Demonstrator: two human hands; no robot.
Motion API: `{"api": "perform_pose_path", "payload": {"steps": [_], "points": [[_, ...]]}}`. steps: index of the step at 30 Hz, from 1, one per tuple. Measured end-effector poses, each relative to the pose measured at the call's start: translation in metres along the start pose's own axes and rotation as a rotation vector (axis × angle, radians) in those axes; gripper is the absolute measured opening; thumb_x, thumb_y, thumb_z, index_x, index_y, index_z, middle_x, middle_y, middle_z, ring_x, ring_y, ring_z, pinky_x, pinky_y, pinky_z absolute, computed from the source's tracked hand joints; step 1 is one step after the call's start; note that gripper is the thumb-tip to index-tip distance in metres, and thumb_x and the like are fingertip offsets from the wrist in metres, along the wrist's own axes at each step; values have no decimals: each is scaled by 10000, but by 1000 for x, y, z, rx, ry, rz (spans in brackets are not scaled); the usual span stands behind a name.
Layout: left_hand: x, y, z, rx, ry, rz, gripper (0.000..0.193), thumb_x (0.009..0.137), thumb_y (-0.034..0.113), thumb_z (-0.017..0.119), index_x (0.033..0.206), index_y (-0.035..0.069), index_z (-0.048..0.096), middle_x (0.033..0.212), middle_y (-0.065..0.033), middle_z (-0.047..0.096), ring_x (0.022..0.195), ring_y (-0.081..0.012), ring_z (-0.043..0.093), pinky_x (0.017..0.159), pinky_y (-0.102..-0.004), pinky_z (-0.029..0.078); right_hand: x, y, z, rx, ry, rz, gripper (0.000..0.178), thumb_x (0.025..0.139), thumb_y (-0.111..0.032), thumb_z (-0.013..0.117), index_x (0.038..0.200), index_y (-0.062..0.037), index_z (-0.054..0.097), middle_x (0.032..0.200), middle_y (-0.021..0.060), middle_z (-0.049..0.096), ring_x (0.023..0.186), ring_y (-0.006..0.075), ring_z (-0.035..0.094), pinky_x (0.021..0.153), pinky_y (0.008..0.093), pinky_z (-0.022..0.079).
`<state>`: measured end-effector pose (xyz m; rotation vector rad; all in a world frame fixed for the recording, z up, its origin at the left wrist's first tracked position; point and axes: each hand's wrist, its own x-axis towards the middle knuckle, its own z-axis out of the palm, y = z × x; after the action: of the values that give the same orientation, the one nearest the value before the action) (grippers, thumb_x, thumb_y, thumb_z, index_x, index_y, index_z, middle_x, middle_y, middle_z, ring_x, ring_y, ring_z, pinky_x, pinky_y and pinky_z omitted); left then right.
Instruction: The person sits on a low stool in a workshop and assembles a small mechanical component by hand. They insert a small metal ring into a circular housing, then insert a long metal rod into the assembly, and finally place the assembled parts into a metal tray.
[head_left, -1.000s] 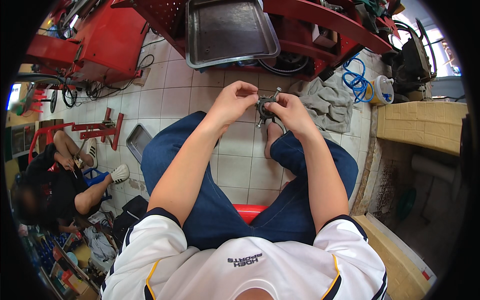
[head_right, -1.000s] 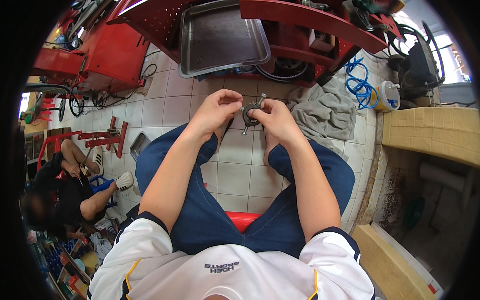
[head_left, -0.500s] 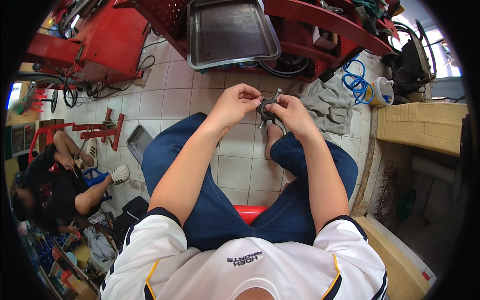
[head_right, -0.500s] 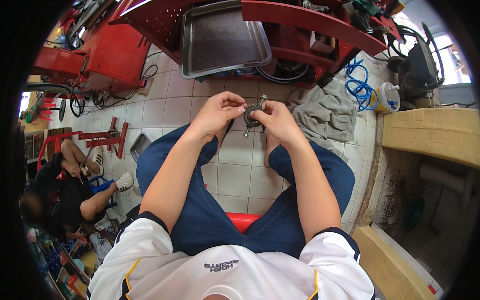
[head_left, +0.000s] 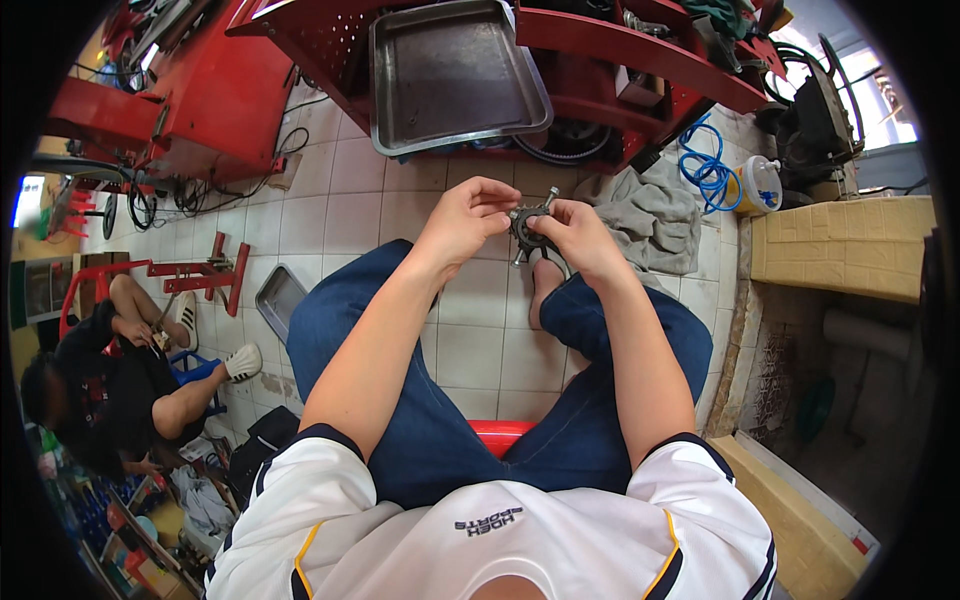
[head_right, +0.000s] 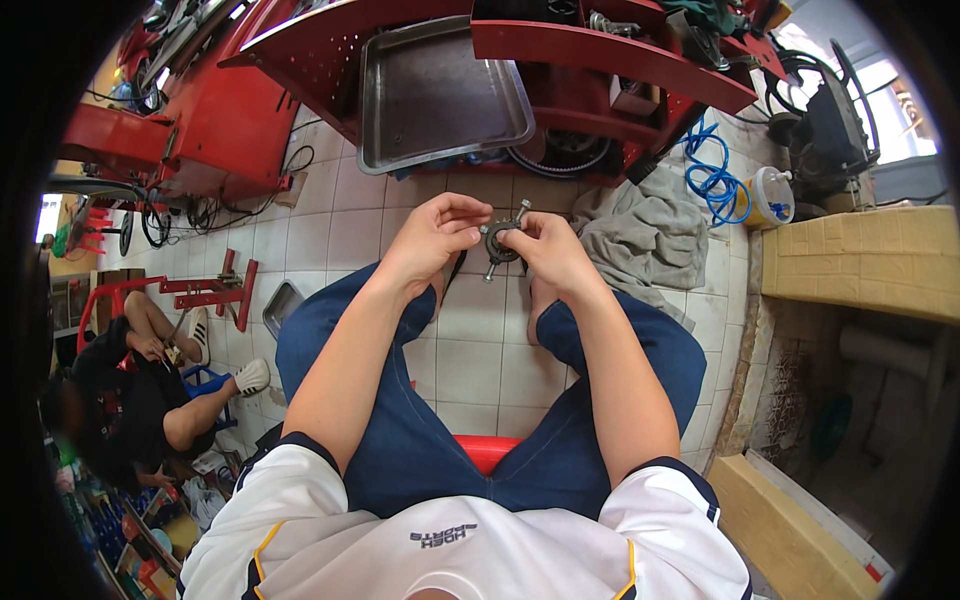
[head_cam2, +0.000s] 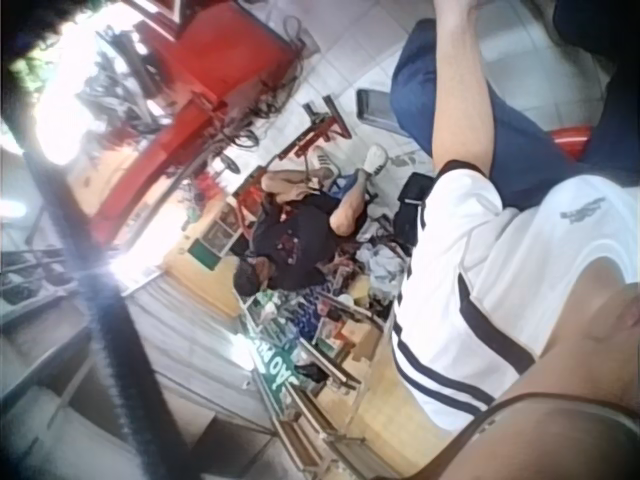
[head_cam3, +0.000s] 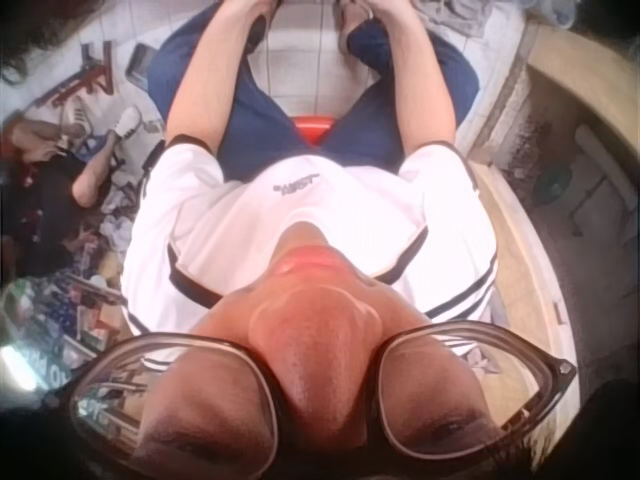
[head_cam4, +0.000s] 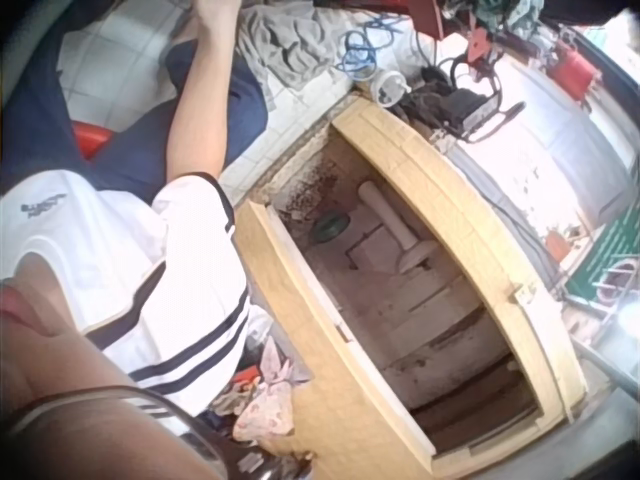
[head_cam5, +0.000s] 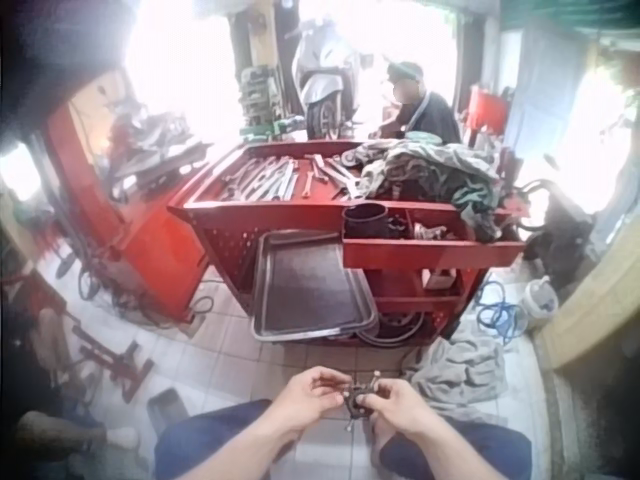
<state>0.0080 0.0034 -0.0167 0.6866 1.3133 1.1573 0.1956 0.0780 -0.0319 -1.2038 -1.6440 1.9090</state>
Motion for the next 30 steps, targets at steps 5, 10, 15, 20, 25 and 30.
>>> {"api": "perform_pose_path", "payload": {"steps": [5, 10, 15, 20, 25, 30], "points": [[-2, 12, 6, 54, 9, -127, 246, 946, 23, 676, 1183, 1, 617, 1093, -80, 693, 987, -116, 636, 840, -236, 497, 3, 4, -5, 10, -34, 18, 160, 928, -136, 690, 951, 22, 688, 862, 3, 670, 799, 59, 564, 737, 240, 450], [-1, 7, 4, 69, -15, -50, 199, 959, 61, 674, 1146, 12, 626, 1076, -70, 705, 887, -90, 632, 758, -222, 482, -1, 4, -5, 50, -15, 30, 166, 918, -144, 717, 966, 13, 688, 886, 13, 682, 820, 74, 589, 762, 247, 467], [-2, 11, 5, 74, 0, -65, 166, 962, 57, 668, 1117, 12, 629, 1052, -59, 710, 888, -78, 631, 685, -212, 452, -9, -16, -1, 78, -27, 9, 221, 871, -139, 787, 1009, 7, 692, 913, 25, 693, 845, 84, 608, 787, 253, 481], [4, 5, 5, 8, -7, -8, 148, 963, 57, 672, 1095, 2, 633, 1052, -76, 709, 943, -106, 656, 800, -240, 525, -6, -13, -6, 65, -31, 9, 203, 883, -119, 772, 1016, 10, 692, 924, 31, 700, 843, 82, 611, 791, 259, 488], [9, 1, 4, 25, -22, 29, 151, 948, 33, 686, 1087, -3, 636, 1091, -97, 712, 991, -114, 660, 902, -245, 526, -3, -7, -4, 117, 50, -36, 144, 872, -126, 753, 898, 5, 699, 804, 9, 665, 735, 75, 554, 672, 244, 440], [6, 3, 13, 122, 7, 106, 162, 923, -8, 696, 1074, 4, 638, 1107, -105, 711, 1019, -130, 659, 935, -267, 521, -4, -7, -7, 98, 61, -37, 118, 869, -95, 720, 889, 19, 695, 813, 17, 671, 750, 77, 574, 669, 245, 451]]}}
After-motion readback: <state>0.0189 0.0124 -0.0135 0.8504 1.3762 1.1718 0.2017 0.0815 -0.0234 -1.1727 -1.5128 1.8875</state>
